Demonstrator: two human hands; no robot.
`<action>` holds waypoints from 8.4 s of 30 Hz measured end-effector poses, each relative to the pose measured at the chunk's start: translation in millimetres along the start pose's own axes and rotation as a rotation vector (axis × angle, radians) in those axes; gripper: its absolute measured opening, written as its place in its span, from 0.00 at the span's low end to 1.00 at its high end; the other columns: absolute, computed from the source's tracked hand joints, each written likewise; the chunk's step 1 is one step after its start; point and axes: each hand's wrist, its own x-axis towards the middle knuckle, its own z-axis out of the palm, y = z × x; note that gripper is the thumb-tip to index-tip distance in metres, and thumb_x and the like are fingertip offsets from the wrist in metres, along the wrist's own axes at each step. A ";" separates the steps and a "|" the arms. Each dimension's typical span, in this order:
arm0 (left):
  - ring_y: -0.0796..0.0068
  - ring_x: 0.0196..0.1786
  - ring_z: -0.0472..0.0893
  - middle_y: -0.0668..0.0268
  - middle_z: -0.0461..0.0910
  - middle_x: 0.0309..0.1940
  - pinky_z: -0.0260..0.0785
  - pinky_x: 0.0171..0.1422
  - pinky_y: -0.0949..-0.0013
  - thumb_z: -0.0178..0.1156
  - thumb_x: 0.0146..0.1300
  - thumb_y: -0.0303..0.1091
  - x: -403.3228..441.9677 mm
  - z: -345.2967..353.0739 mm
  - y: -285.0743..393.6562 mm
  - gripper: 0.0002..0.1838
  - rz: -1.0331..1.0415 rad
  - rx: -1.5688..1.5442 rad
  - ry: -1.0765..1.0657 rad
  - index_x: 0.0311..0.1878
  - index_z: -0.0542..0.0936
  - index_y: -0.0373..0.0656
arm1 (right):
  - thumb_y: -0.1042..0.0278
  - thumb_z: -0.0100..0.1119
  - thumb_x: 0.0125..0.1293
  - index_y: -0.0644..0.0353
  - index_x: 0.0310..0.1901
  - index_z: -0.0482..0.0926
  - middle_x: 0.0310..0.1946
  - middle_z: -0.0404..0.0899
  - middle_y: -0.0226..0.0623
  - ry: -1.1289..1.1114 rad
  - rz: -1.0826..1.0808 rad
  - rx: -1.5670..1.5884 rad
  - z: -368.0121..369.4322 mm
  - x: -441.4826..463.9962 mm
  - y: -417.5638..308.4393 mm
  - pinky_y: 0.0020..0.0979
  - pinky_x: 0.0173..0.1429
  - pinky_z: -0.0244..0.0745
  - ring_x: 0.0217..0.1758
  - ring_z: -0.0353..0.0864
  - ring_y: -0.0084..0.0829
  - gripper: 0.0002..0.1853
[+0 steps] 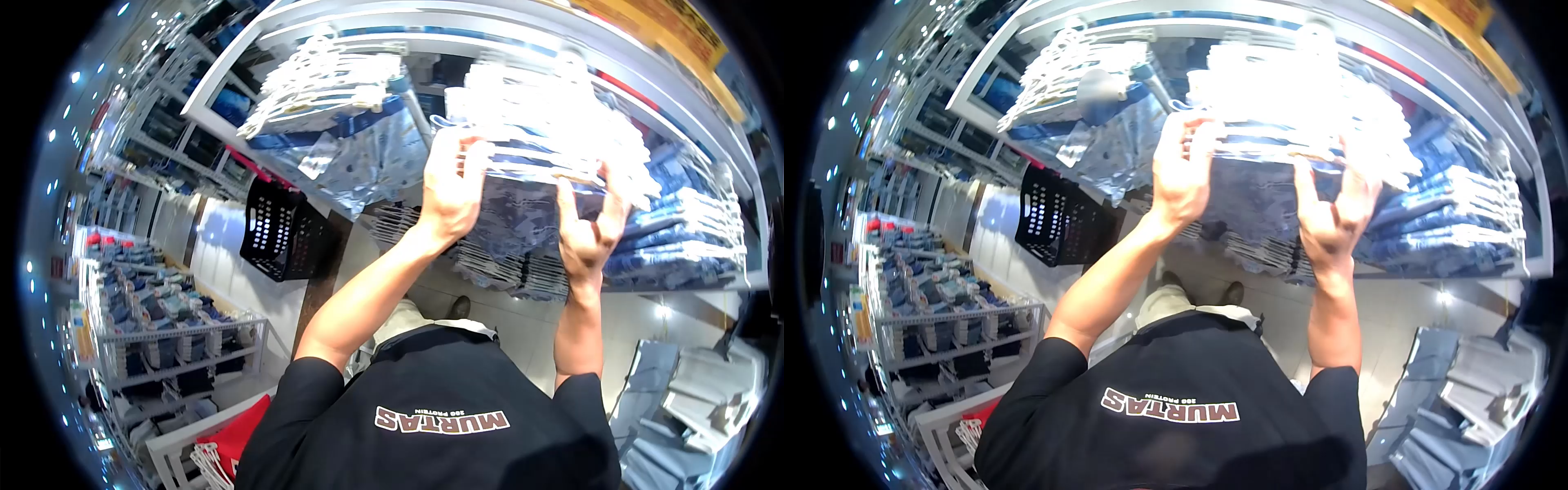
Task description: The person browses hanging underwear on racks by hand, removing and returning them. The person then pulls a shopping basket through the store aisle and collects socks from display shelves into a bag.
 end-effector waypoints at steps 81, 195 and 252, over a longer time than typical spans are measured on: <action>0.57 0.38 0.81 0.59 0.80 0.35 0.72 0.42 0.60 0.66 0.57 0.23 -97.0 -354.9 -51.0 0.08 -0.024 -0.282 -0.803 0.41 0.82 0.37 | 0.55 0.36 0.84 0.66 0.52 0.75 0.54 0.78 0.45 0.056 0.840 0.782 252.3 -100.8 -236.5 0.34 0.60 0.78 0.56 0.79 0.31 0.21; 0.59 0.40 0.87 0.50 0.87 0.40 0.79 0.45 0.65 0.59 0.70 0.23 11.5 -342.9 -30.8 0.08 0.398 -0.267 -0.390 0.45 0.84 0.29 | 0.78 0.72 0.62 0.71 0.60 0.75 0.28 0.69 0.22 -0.082 0.440 0.352 186.5 -39.6 -253.2 0.17 0.37 0.66 0.30 0.66 0.14 0.26; 0.56 0.64 0.75 0.53 0.74 0.64 0.66 0.70 0.61 0.68 0.64 0.33 -13.5 -332.4 -100.5 0.27 -0.018 0.075 -0.190 0.64 0.73 0.35 | 0.50 0.43 0.81 0.56 0.63 0.71 0.38 0.75 0.32 0.470 1.014 0.776 197.9 -83.4 -267.6 0.27 0.47 0.79 0.40 0.79 0.23 0.21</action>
